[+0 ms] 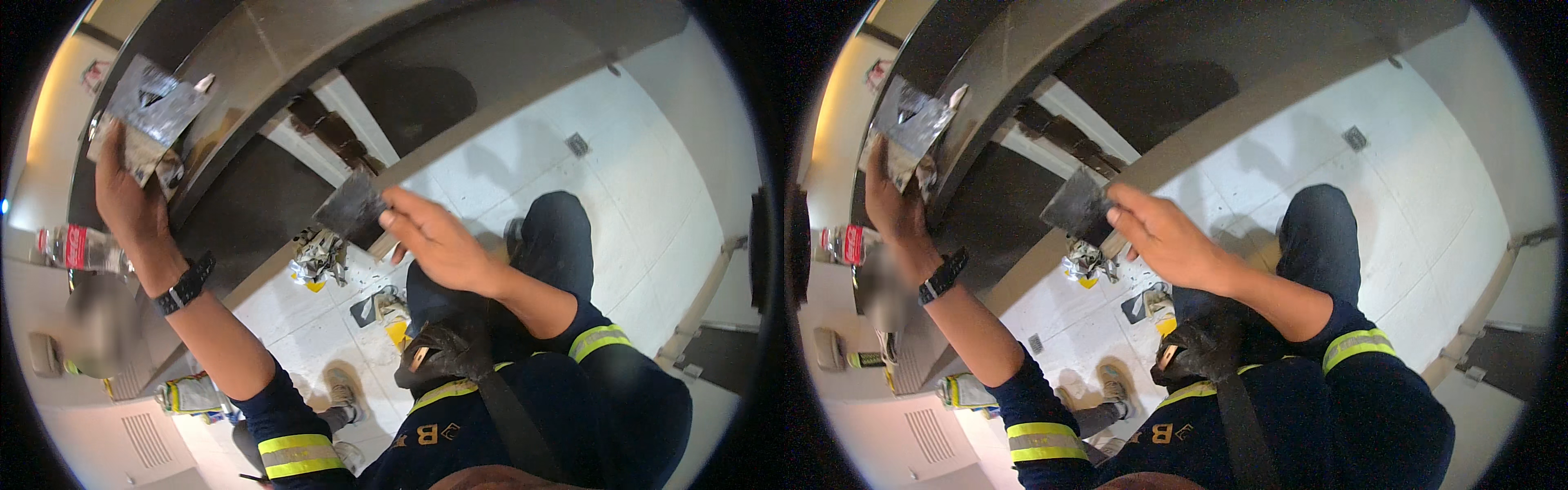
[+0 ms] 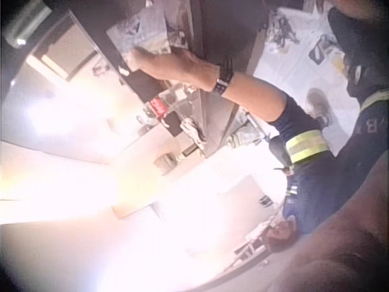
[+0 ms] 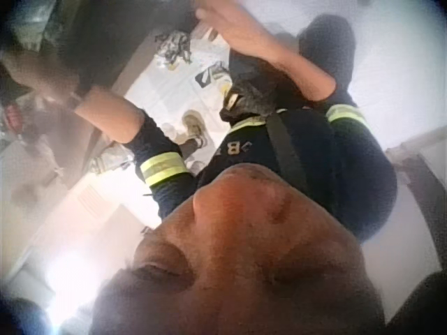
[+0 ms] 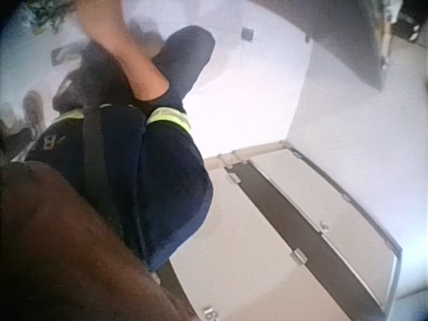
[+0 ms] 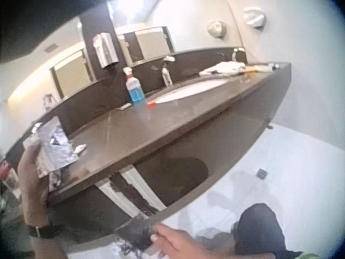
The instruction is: The person uses a metal scraper to remove adhesive residue from the edge of a bathroom countertop. They repeatedly scrape the same area, occasionally lifting the scraper to inspect the removed material and the surface.
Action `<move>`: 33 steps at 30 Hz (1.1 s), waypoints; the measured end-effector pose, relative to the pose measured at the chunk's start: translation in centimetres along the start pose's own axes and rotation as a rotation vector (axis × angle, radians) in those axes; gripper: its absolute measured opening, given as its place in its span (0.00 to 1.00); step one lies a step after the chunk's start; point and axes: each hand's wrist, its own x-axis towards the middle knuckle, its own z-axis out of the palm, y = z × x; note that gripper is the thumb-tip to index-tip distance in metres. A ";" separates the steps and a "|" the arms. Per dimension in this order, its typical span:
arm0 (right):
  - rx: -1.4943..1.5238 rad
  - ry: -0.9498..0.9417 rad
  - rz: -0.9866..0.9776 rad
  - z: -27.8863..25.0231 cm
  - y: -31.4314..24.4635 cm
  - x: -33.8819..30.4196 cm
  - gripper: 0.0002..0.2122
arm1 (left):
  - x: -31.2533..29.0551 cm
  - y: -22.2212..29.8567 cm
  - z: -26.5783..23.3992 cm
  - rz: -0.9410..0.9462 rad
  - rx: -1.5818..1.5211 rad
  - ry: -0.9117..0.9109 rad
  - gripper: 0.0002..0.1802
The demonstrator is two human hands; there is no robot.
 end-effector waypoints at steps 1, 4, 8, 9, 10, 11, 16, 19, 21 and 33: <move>-0.156 0.064 -0.119 -0.6 -1.5 0.5 0.14 | 0.1 0.0 -0.1 0.000 0.006 -0.003 0.23; -0.350 0.203 -0.318 -0.6 -5.0 1.4 0.15 | -0.8 0.5 1.2 -0.076 -0.063 0.072 0.21; -0.265 0.232 -0.433 0.0 -3.0 1.7 0.15 | -0.3 -0.6 -1.5 0.140 0.168 -0.060 0.20; -0.231 0.250 -0.458 0.2 -3.1 1.7 0.16 | -1.0 -1.6 -2.2 0.472 0.632 -0.198 0.23; -0.386 0.266 -0.373 -0.2 -3.1 1.0 0.17 | -1.8 -2.4 -3.0 0.884 1.029 -0.179 0.30; -0.488 0.264 -0.403 -0.1 -3.0 1.0 0.17 | -1.6 -3.0 -2.6 1.065 0.937 -0.109 0.28; -0.362 0.144 -0.291 0.0 -1.4 0.0 0.19 | 4.8 -4.9 2.2 0.523 0.894 -0.065 0.15; -0.328 0.059 -0.256 0.4 -0.6 0.1 0.18 | 4.4 -5.4 1.1 0.588 0.661 0.264 0.08; -0.286 0.095 -0.260 -0.5 -0.8 0.6 0.18 | 4.4 -5.3 0.0 0.795 0.896 0.147 0.09; -0.200 0.282 -0.371 -0.2 -3.6 4.3 0.15 | 0.4 -1.0 -0.2 -0.027 -0.238 -0.050 0.17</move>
